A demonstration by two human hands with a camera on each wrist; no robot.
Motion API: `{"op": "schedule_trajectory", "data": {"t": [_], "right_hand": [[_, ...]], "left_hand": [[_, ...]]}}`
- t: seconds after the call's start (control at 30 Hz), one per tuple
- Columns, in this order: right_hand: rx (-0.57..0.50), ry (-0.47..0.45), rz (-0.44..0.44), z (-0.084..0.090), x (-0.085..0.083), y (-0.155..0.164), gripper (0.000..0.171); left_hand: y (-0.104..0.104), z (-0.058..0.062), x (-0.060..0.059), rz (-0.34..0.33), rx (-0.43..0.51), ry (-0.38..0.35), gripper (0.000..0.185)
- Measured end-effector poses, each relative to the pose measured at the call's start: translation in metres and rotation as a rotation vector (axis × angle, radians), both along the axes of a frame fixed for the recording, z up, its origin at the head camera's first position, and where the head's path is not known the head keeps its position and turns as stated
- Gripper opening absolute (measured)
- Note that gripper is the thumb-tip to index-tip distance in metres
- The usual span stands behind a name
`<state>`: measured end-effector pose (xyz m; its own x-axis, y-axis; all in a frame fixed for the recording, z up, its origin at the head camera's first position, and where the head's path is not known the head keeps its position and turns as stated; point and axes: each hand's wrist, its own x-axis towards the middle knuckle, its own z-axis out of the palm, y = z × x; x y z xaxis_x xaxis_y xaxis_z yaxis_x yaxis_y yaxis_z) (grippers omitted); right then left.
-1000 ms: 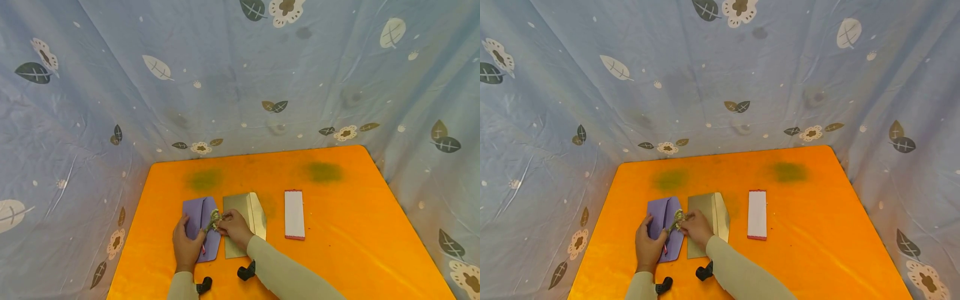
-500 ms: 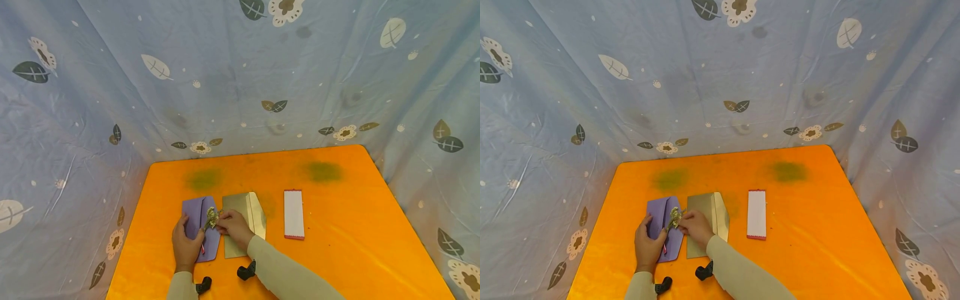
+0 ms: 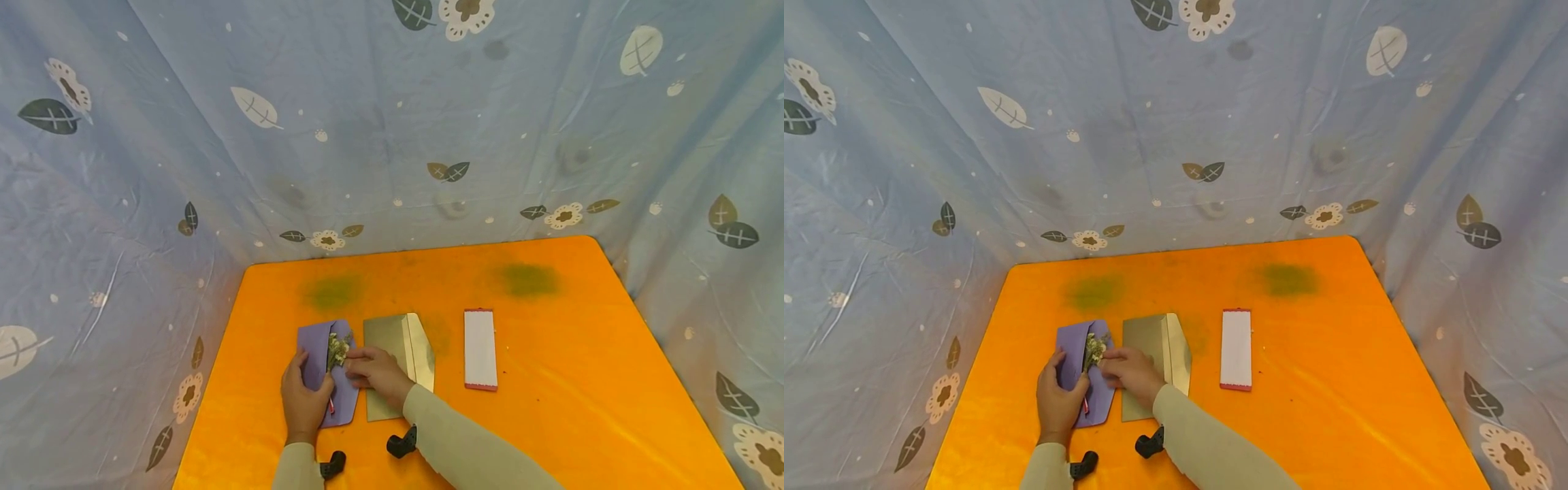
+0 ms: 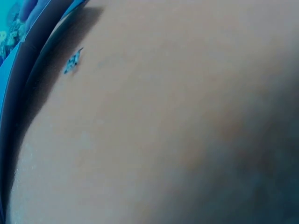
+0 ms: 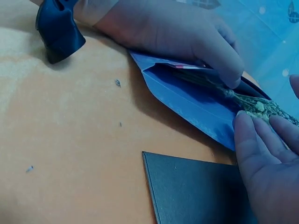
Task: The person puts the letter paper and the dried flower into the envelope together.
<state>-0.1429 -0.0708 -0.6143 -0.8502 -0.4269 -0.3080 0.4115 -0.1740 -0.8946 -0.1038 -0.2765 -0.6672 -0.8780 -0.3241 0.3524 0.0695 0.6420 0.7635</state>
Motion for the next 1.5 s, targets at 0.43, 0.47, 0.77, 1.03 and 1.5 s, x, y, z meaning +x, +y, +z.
{"op": "schedule_trajectory", "data": {"t": [0.43, 0.47, 0.77, 1.03, 1.5], "right_hand": [[0.019, 0.062, -0.04, 0.007, 0.002, -0.006, 0.054], [0.013, 0.065, -0.019, 0.006, 0.002, -0.006, 0.056], [-0.046, 0.016, 0.103, 0.008, 0.001, -0.013, 0.068], [-0.034, 0.006, 0.045, 0.01, -0.001, -0.014, 0.063], [-0.139, -0.006, 0.097, 0.01, -0.007, -0.019, 0.068]], "left_hand": [[0.001, 0.005, 0.002, 0.004, 0.015, -0.048, 0.072], [0.001, 0.005, 0.002, 0.004, 0.017, -0.053, 0.072], [0.0, 0.004, 0.002, -0.005, 0.012, -0.031, 0.071], [0.001, 0.006, 0.002, -0.002, 0.02, -0.032, 0.071], [0.0, 0.003, 0.0, -0.016, 0.005, 0.024, 0.072]]}}
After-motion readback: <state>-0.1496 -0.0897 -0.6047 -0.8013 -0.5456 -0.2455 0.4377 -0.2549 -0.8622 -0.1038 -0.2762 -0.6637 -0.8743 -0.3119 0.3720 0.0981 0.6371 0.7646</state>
